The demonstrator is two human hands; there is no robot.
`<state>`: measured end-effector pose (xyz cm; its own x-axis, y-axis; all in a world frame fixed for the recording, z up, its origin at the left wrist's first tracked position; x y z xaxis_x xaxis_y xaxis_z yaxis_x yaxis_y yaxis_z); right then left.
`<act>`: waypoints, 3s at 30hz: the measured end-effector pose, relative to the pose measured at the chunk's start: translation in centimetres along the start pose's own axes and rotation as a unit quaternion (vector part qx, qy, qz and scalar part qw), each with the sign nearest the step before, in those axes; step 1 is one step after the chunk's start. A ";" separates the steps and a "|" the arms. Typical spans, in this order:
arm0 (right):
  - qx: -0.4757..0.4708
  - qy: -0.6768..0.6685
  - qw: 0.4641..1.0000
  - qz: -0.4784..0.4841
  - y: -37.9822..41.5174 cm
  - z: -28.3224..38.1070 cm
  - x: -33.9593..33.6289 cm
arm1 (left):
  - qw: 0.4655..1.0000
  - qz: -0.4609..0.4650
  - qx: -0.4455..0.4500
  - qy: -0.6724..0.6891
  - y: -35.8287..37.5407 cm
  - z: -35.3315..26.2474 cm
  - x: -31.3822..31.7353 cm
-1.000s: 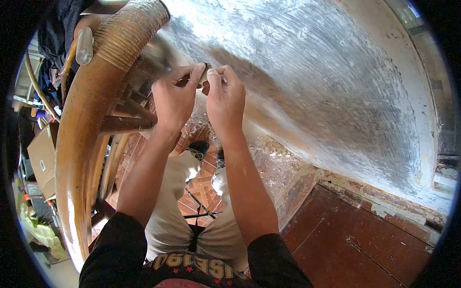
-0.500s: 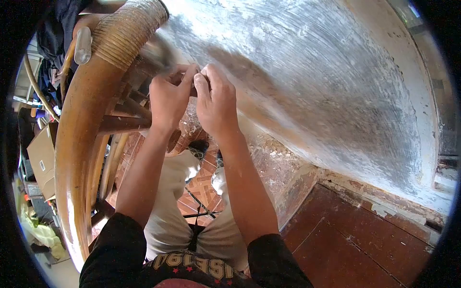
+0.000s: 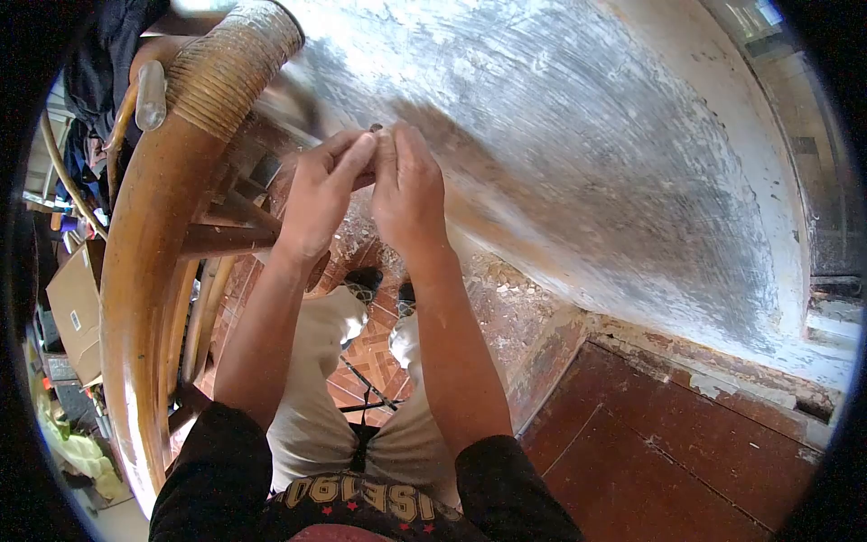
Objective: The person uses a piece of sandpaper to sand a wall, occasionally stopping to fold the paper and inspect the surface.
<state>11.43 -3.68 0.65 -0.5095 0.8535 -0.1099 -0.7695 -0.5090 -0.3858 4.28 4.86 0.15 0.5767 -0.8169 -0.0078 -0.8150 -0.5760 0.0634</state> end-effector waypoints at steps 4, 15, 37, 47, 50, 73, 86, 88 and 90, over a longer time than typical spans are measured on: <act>0.048 -0.035 0.998 0.000 0.2 -0.5 -0.3 | 0.998 0.020 -0.039 0.035 -0.2 0.2 0.1; 0.001 0.119 0.990 -0.073 3.0 2.9 0.1 | 0.990 0.053 -0.083 0.102 -2.1 4.5 -0.3; 0.096 0.176 0.930 0.309 6.6 0.1 7.1 | 0.969 -0.057 -0.160 -0.177 -6.2 18.7 3.9; 0.066 0.103 0.941 0.316 6.4 0.9 9.1 | 0.996 -0.037 -0.054 -0.063 -6.0 16.9 5.5; 0.085 0.120 0.929 0.340 6.6 0.6 9.4 | 0.988 -0.052 -0.139 0.041 -6.0 18.6 5.0; 0.118 0.114 0.916 0.365 7.1 -0.2 9.5 | 0.937 -0.012 -0.219 0.270 -3.6 15.3 8.8; 0.105 0.091 0.929 0.344 6.9 0.1 9.7 | 0.902 0.014 -0.239 0.358 -5.0 17.4 8.9; 0.111 0.096 0.923 0.356 6.9 0.2 9.6 | 0.902 0.022 -0.238 0.359 -5.2 17.8 8.9; 0.117 0.101 0.918 0.366 7.0 0.0 9.8 | 0.906 0.043 -0.242 0.344 -5.0 17.4 8.3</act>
<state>1.02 1.12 -3.18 -0.8592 0.2640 -0.4382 -0.3227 -0.9443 0.0638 12.15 0.40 -17.56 0.5462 -0.5494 0.6323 -0.8347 -0.2939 0.4657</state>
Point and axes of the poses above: each hand's wrist, its own y-axis away from the middle knuckle, its own x-axis out of the palm, z = x × y, the point moved 6 cm from there along -y, towards the middle knuckle, and after that the axes turned 9 degrees about -y, right-handed, at the moved point
